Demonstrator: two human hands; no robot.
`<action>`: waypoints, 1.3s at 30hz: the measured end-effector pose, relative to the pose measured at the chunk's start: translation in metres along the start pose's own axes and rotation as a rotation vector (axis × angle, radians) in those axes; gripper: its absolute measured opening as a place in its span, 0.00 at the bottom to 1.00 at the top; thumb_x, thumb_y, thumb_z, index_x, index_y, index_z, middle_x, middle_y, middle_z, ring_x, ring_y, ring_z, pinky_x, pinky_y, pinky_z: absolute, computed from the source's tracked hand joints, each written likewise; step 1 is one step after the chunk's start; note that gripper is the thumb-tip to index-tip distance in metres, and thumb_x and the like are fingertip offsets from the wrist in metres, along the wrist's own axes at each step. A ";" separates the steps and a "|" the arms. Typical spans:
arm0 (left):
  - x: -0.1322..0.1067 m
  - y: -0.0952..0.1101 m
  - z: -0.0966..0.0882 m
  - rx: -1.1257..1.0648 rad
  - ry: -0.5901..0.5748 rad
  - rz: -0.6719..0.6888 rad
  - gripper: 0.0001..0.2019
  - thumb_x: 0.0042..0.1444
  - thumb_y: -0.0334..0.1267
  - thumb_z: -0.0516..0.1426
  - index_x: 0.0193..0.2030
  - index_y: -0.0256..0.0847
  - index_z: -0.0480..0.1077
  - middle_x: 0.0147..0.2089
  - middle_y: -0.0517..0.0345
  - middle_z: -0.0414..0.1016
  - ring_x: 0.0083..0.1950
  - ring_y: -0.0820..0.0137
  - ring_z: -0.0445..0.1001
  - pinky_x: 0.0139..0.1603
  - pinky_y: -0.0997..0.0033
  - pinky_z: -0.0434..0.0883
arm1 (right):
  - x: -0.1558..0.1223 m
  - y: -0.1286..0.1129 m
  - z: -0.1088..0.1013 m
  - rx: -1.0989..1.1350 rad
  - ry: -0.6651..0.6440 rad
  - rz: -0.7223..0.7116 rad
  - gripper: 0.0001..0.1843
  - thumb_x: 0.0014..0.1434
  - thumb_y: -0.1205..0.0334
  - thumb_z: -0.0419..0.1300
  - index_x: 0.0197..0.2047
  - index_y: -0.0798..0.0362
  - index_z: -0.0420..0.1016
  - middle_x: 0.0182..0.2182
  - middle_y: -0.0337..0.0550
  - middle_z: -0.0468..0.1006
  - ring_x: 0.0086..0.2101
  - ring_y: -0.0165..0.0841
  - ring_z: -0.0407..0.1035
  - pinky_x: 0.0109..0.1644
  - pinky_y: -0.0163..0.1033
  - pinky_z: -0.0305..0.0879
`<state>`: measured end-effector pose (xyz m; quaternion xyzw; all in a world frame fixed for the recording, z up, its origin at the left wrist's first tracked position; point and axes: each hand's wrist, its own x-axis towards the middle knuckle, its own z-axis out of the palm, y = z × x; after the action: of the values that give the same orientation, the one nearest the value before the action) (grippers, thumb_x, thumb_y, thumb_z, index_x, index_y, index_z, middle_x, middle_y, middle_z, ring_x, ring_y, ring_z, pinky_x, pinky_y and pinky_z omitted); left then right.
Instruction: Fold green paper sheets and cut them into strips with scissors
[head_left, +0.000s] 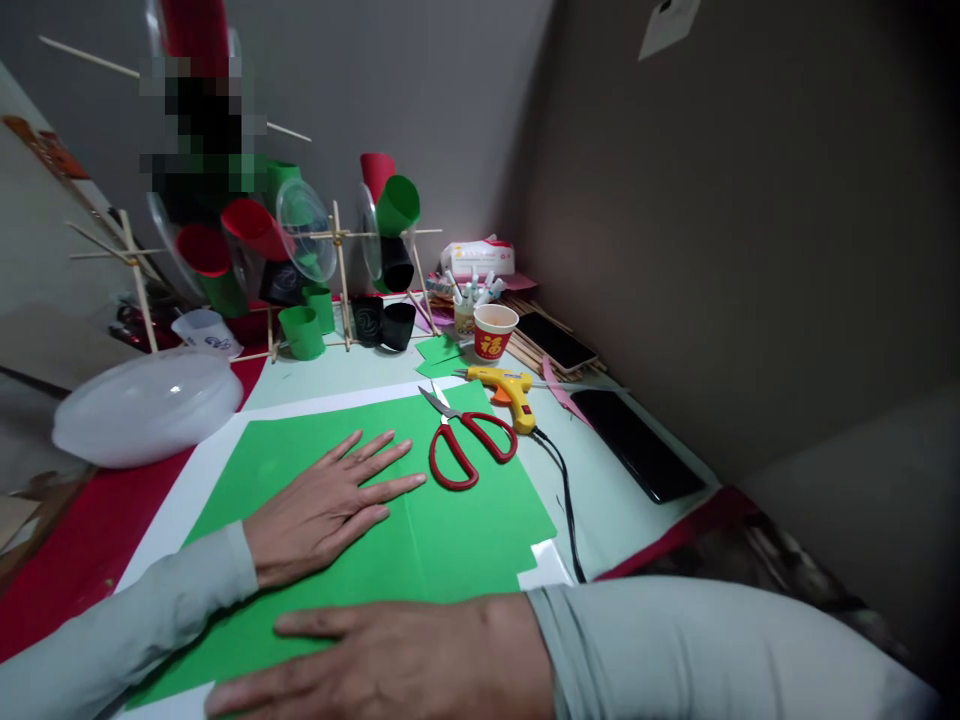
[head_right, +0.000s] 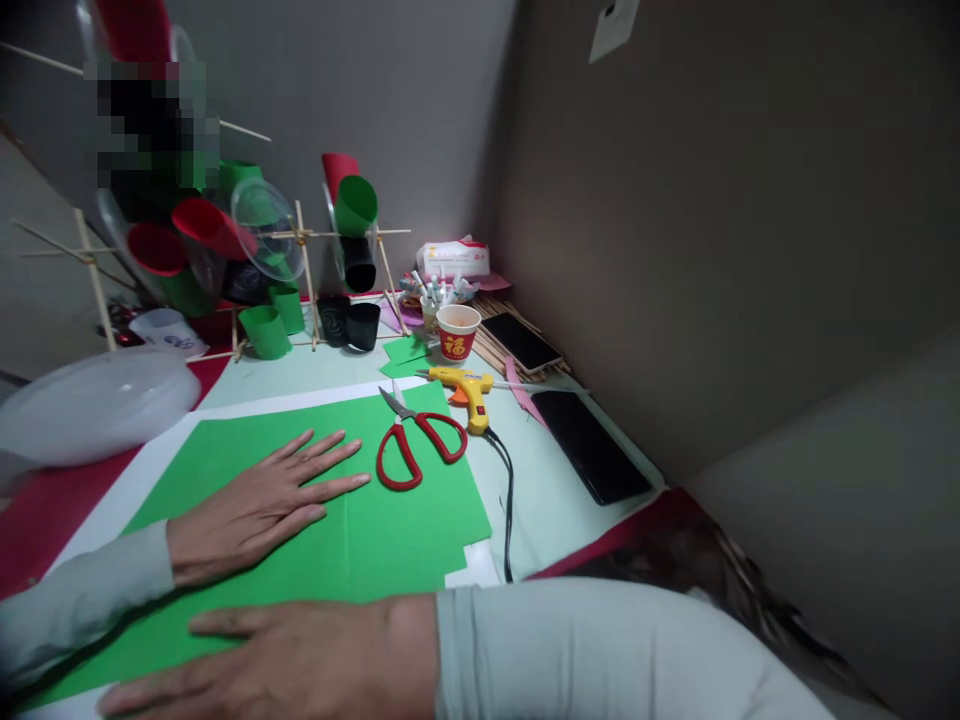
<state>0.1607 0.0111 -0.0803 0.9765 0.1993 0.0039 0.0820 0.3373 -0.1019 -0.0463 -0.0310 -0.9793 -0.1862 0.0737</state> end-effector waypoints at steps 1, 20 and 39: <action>0.000 0.000 0.000 0.000 0.003 0.000 0.25 0.74 0.45 0.44 0.75 0.66 0.46 0.80 0.63 0.42 0.79 0.60 0.41 0.77 0.39 0.43 | 0.006 0.002 0.003 -0.011 -0.024 0.025 0.28 0.76 0.64 0.37 0.74 0.46 0.60 0.72 0.30 0.58 0.71 0.32 0.51 0.72 0.43 0.51; 0.001 0.007 -0.006 -0.063 -0.006 -0.022 0.24 0.74 0.48 0.42 0.74 0.59 0.54 0.80 0.58 0.45 0.80 0.59 0.39 0.76 0.39 0.42 | 0.003 -0.039 0.004 0.392 0.105 0.237 0.24 0.78 0.62 0.41 0.72 0.59 0.59 0.69 0.40 0.66 0.68 0.32 0.55 0.72 0.38 0.54; 0.001 0.003 -0.004 -0.106 -0.002 -0.017 0.26 0.73 0.51 0.43 0.75 0.56 0.50 0.80 0.57 0.43 0.80 0.59 0.38 0.76 0.41 0.39 | -0.003 -0.032 -0.018 0.585 -0.065 0.473 0.28 0.75 0.51 0.48 0.69 0.62 0.58 0.67 0.55 0.68 0.66 0.44 0.58 0.71 0.53 0.46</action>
<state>0.1632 0.0092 -0.0754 0.9690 0.2071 0.0131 0.1339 0.3394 -0.1385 -0.0421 -0.2397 -0.9587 0.1245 0.0895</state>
